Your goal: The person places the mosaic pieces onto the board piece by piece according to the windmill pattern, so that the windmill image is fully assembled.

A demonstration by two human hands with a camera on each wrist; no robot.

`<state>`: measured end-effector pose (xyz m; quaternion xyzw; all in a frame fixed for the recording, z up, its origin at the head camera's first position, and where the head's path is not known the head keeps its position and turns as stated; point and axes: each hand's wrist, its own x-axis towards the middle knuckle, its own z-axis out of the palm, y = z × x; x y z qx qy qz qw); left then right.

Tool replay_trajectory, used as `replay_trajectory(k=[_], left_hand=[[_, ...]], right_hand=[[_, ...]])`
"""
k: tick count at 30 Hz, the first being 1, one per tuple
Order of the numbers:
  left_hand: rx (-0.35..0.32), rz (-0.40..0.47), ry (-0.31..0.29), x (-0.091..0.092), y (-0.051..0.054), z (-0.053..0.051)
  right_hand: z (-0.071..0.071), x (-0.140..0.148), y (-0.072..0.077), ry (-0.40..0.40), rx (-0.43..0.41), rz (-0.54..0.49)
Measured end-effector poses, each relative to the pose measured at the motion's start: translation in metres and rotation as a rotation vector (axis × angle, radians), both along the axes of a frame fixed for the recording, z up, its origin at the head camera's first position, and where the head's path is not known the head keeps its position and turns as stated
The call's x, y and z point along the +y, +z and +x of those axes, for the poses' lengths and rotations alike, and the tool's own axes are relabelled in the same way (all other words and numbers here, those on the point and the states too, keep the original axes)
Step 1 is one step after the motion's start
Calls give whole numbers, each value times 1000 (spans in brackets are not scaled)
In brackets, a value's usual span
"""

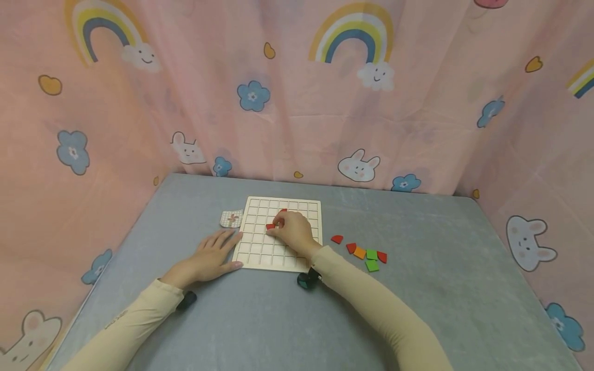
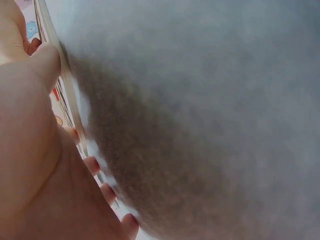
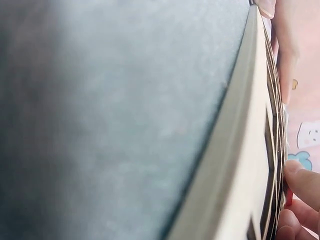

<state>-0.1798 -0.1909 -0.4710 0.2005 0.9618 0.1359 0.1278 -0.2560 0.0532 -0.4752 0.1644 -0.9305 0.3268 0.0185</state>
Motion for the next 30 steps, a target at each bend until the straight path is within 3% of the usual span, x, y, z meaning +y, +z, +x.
replay_trajectory(k=[18,30], left_hand=[[14,8,-3,1,5,2],[26,43,-18,-1,1,2]], right_hand=[[0,2,0,23,-3,-3],[0,7,1,66,-27,-24]])
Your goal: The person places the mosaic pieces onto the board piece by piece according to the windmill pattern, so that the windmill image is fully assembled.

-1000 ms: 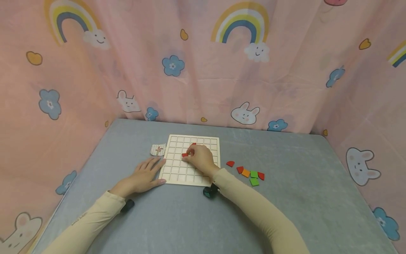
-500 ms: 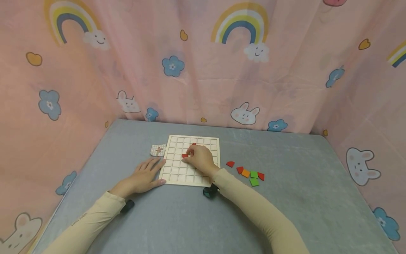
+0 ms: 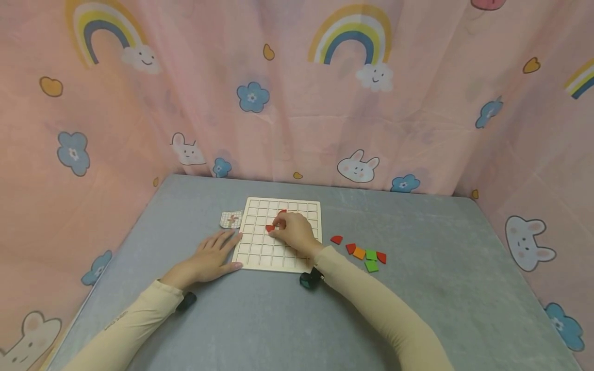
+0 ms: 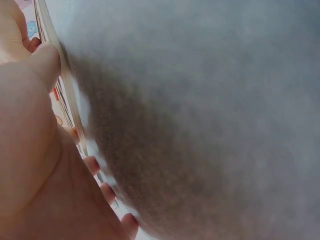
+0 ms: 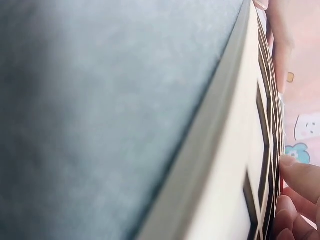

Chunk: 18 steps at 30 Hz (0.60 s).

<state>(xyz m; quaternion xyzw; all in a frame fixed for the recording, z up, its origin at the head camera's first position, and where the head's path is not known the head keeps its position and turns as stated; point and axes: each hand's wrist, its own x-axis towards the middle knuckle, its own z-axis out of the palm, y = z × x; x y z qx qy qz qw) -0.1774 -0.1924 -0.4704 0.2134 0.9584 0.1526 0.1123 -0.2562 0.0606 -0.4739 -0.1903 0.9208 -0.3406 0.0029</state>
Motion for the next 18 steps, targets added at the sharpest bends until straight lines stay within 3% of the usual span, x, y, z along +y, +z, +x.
replay_trajectory(k=[18], left_hand=[[-9,-15,13,1,2,0]], right_hand=[[-1,3,-3,10,6,-15]])
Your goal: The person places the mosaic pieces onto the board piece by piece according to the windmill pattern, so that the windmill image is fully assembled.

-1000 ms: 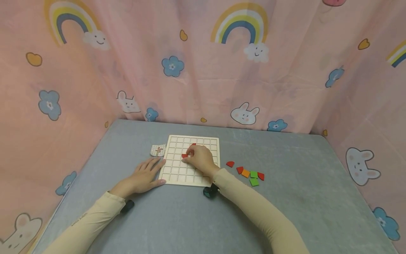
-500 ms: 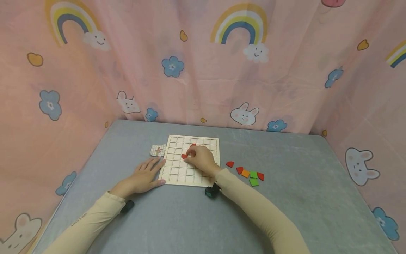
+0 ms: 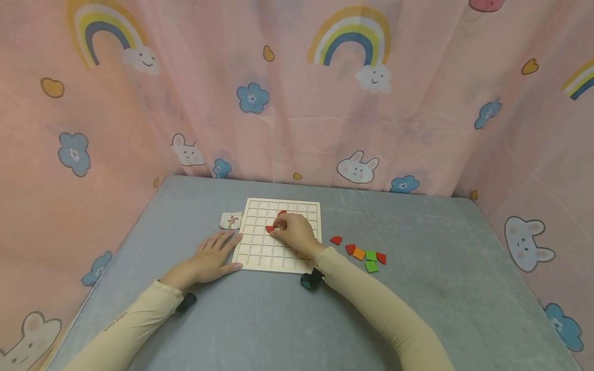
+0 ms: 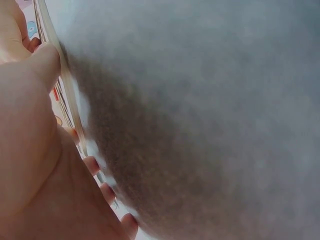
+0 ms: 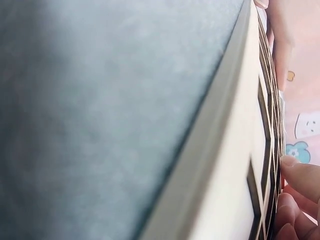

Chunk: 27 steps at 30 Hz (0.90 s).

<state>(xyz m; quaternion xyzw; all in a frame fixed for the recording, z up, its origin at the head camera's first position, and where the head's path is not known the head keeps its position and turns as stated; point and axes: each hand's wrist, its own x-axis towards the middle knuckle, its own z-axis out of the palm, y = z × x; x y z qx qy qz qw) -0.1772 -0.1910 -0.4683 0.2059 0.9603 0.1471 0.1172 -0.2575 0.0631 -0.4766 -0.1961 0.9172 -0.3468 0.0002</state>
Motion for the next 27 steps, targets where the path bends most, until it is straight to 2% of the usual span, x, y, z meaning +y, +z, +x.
replay_trajectory(k=[12,18,22,27], left_hand=[[0,-7,1,1,0,1],[17,26,-18,-1,-4,0],[21,30,-30,-2,-6,0],[2,14,-16,0,-2,0]], right_hand=[[-1,1,0,7,-30,2],[0,1,1,2,-28,-3],[1,3,3,1,-33,-28],[4,8,6,18,-38,-83]])
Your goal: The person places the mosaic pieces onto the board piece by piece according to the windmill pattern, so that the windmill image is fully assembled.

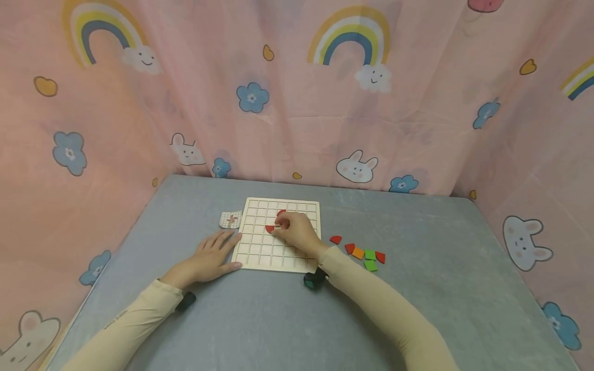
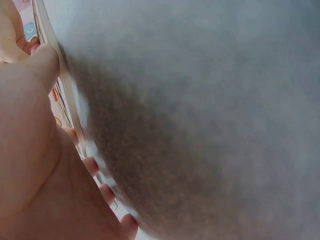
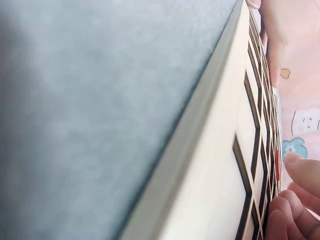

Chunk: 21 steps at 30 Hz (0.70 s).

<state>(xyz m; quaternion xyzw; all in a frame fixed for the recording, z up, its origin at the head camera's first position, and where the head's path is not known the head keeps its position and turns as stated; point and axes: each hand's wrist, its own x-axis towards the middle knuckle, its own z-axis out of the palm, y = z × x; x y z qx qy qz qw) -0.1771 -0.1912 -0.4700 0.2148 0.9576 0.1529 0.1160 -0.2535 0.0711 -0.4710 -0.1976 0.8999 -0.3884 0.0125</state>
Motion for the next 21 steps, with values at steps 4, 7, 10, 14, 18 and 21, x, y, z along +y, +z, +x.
replay_trajectory(k=[4,7,10,14,18,21], left_hand=[[-9,-25,7,1,4,0],[-9,-34,6,1,5,0],[-3,-19,2,1,5,0],[-7,1,0,-1,3,0],[-11,2,0,-2,0,-1],[-3,15,-5,-3,-2,-1]], right_hand=[[4,6,3,16,-26,-25],[8,9,5,28,-28,-27],[13,13,7,39,4,-21],[20,20,10,27,26,-8],[26,32,13,-2,-13,-21],[29,45,15,-23,-58,-30]])
